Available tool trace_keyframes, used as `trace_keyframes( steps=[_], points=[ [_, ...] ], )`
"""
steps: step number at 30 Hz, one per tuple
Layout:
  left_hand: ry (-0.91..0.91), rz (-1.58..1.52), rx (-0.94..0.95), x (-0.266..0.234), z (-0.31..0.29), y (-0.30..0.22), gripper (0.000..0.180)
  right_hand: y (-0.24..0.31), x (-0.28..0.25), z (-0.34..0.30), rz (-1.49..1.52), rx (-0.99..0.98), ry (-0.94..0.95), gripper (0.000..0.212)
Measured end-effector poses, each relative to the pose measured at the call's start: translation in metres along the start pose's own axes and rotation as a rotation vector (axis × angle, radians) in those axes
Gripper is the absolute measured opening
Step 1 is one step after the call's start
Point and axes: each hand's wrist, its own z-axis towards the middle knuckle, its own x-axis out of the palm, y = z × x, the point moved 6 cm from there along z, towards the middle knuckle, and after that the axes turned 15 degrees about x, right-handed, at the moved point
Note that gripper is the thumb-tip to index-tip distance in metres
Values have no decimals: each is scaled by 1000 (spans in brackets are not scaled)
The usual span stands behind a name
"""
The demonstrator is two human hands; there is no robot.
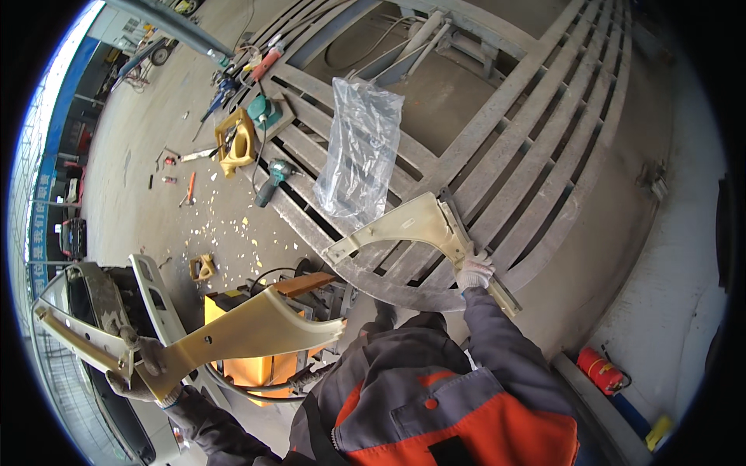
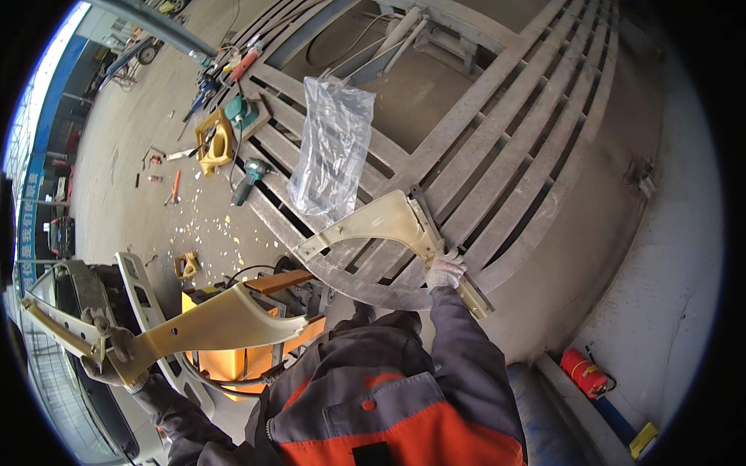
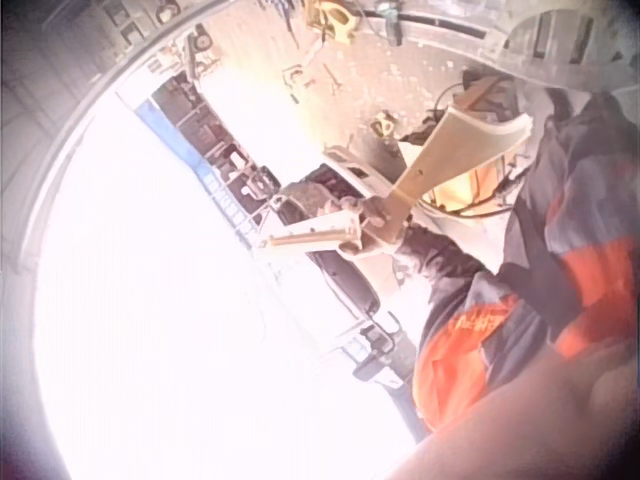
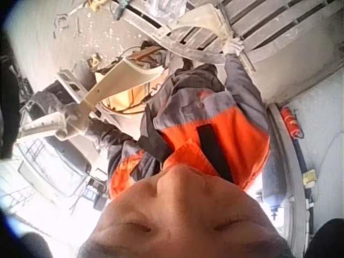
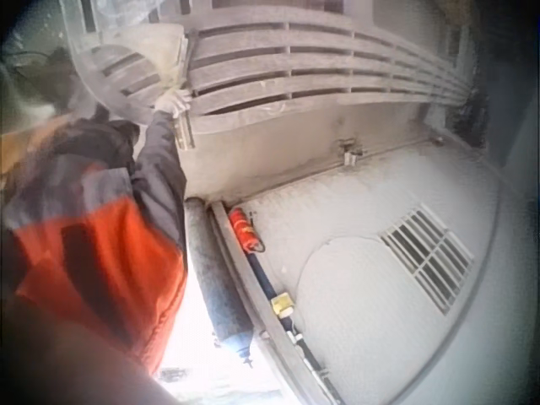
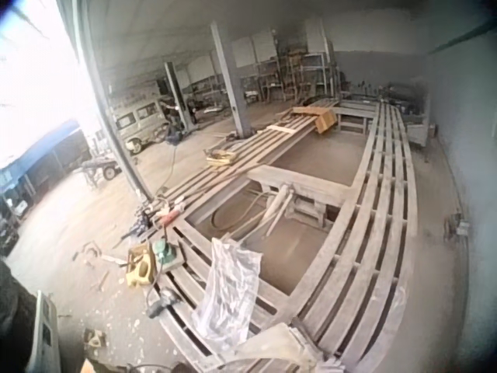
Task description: The person unpacks a white plastic car bumper component, removes it from its packaging, and repeatedly test-fits it against the front of a white truck. The person handles the part with gloved hands and aligns it to the vehicle's front bumper area.
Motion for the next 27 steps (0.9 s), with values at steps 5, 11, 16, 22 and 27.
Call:
trace_keyframes(
  steps=[5,11,16,22,27],
  points=[
    [-117,-19,31,20,-14,0,89,6,6,8,-73,-6,72,103],
    [-203,26,-51,38,-36,-2,71,-8,102,39,-204,-143,126,46],
    [-186,-252,133,28,-31,-10,82,-4,40,2,-110,-179,31,50],
    [-208,-292,155,-17,-76,-37,88,43,37,-37,286,-426,-76,62],
    [-260,-443,126,-62,-113,-40,87,130,-44,-233,938,-509,1113,53]
  ],
)
